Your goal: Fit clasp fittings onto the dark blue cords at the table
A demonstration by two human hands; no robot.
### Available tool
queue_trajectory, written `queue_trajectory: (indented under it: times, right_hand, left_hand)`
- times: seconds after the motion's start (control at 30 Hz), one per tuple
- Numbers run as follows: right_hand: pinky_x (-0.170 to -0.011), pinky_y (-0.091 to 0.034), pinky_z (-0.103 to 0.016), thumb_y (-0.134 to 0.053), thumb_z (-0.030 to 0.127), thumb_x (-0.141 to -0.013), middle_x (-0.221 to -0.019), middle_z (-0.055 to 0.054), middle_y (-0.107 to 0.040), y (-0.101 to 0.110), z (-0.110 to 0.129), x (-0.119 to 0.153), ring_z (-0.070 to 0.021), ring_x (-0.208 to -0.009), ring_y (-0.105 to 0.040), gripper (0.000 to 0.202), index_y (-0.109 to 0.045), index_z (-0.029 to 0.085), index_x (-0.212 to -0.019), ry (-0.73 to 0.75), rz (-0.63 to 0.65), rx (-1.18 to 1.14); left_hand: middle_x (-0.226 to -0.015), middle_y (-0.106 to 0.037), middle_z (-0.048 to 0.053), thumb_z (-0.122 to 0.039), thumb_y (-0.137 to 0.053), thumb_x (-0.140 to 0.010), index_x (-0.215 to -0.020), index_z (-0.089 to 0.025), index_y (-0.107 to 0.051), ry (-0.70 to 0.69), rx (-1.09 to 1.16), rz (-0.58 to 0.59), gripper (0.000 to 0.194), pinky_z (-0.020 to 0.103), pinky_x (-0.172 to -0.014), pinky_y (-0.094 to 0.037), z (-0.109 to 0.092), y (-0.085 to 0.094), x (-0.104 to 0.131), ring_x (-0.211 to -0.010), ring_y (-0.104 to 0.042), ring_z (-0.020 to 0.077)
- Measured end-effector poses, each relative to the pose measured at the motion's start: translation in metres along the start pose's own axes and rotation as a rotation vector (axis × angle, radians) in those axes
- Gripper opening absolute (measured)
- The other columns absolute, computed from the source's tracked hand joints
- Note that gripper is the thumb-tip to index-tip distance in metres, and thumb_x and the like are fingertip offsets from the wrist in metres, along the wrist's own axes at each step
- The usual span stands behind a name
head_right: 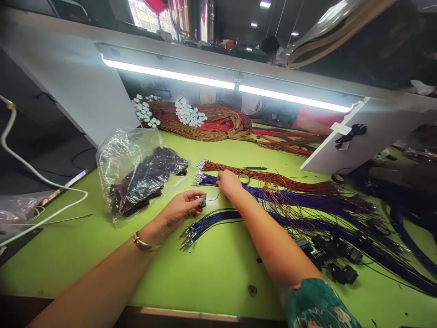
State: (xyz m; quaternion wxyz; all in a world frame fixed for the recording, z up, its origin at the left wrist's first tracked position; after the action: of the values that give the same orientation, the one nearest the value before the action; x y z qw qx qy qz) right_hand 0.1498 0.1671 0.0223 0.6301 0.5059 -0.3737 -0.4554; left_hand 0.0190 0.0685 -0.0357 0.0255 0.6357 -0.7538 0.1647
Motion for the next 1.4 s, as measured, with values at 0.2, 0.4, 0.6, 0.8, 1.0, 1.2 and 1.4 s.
queue_trajectory:
  times: [0.2,0.4,0.6,0.8,1.0,1.2,1.4]
  right_hand:
    - [-0.070,-0.038,-0.025,-0.053,0.021,-0.082,-0.088,-0.007,-0.066,0.009,0.000,0.005,-0.0167,-0.080,-0.057,0.015,-0.067,0.017,-0.079,0.123,-0.144,-0.009]
    - [-0.061,-0.033,-0.025,-0.049,0.022,-0.084,-0.080,-0.006,-0.066,0.024,0.008,0.033,-0.0153,-0.069,-0.054,0.016,-0.063,0.018,-0.078,0.160,-0.179,0.021]
    - [-0.060,-0.033,-0.023,-0.049,0.019,-0.081,-0.074,-0.003,-0.066,0.018,0.021,0.045,-0.0132,-0.066,-0.053,0.016,-0.064,0.017,-0.075,0.207,-0.178,-0.159]
    - [-0.063,-0.037,-0.024,-0.051,0.016,-0.077,-0.075,-0.003,-0.068,0.009,0.041,0.036,-0.0128,-0.066,-0.055,0.017,-0.067,0.017,-0.072,0.195,-0.192,-0.345]
    - [-0.060,-0.038,-0.021,-0.054,0.015,-0.071,-0.064,0.000,-0.065,0.008,0.018,0.060,-0.0108,-0.060,-0.054,0.012,-0.064,0.015,-0.064,0.065,-0.227,-0.585]
    - [-0.053,-0.031,-0.022,-0.053,0.015,-0.071,-0.061,0.000,-0.062,-0.001,0.018,0.089,-0.0105,-0.055,-0.047,0.012,-0.061,0.017,-0.062,0.080,-0.176,-0.471]
    - [-0.058,-0.032,-0.024,-0.053,0.017,-0.075,-0.070,-0.003,-0.064,0.011,0.022,0.091,-0.0130,-0.063,-0.050,0.012,-0.062,0.018,-0.067,0.105,-0.260,-0.397]
  left_hand:
    - [-0.067,-0.060,0.002,-0.037,-0.073,-0.068,-0.110,-0.012,-0.058,0.000,0.020,0.015,0.051,0.022,-0.050,-0.042,-0.002,0.000,0.002,-0.051,-0.054,0.0086]
    - [-0.058,-0.055,-0.006,-0.033,-0.070,-0.071,-0.145,-0.022,-0.018,-0.136,0.005,-0.006,0.091,0.021,-0.047,-0.041,-0.012,0.000,0.006,-0.046,-0.050,0.0088]
    - [-0.058,-0.055,-0.005,-0.029,-0.068,-0.072,-0.146,-0.021,-0.014,-0.179,-0.050,0.021,0.092,0.021,-0.047,-0.040,-0.013,-0.004,0.006,-0.045,-0.049,0.0083]
    - [-0.058,-0.053,-0.006,-0.030,-0.068,-0.073,-0.144,-0.022,-0.024,-0.195,-0.066,0.031,0.085,0.021,-0.049,-0.040,-0.016,-0.003,0.007,-0.047,-0.049,0.0084]
    - [-0.072,-0.062,0.002,-0.031,-0.070,-0.072,-0.105,-0.013,-0.064,-0.060,0.065,0.025,0.038,0.022,-0.056,-0.042,-0.009,-0.003,0.006,-0.059,-0.054,0.0092]
    - [-0.082,-0.063,0.003,-0.019,-0.074,-0.068,-0.102,-0.014,-0.064,0.015,0.250,0.020,0.036,0.023,-0.063,-0.044,-0.014,-0.007,0.010,-0.066,-0.056,0.0099]
    - [-0.081,-0.063,0.003,-0.017,-0.072,-0.069,-0.105,-0.015,-0.063,0.061,0.268,0.033,0.037,0.023,-0.066,-0.044,-0.014,-0.004,0.011,-0.068,-0.056,0.0099]
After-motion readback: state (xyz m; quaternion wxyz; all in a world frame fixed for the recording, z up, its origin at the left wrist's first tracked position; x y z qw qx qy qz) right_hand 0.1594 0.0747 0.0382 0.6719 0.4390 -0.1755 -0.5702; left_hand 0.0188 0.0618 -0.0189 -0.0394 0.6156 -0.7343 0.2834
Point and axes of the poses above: each hand's wrist, its own x-axis away from the middle knuckle, its own y-axis out of the back of the hand, z = x × y, the point moved 7 cm from there along -x, towards the middle knuckle
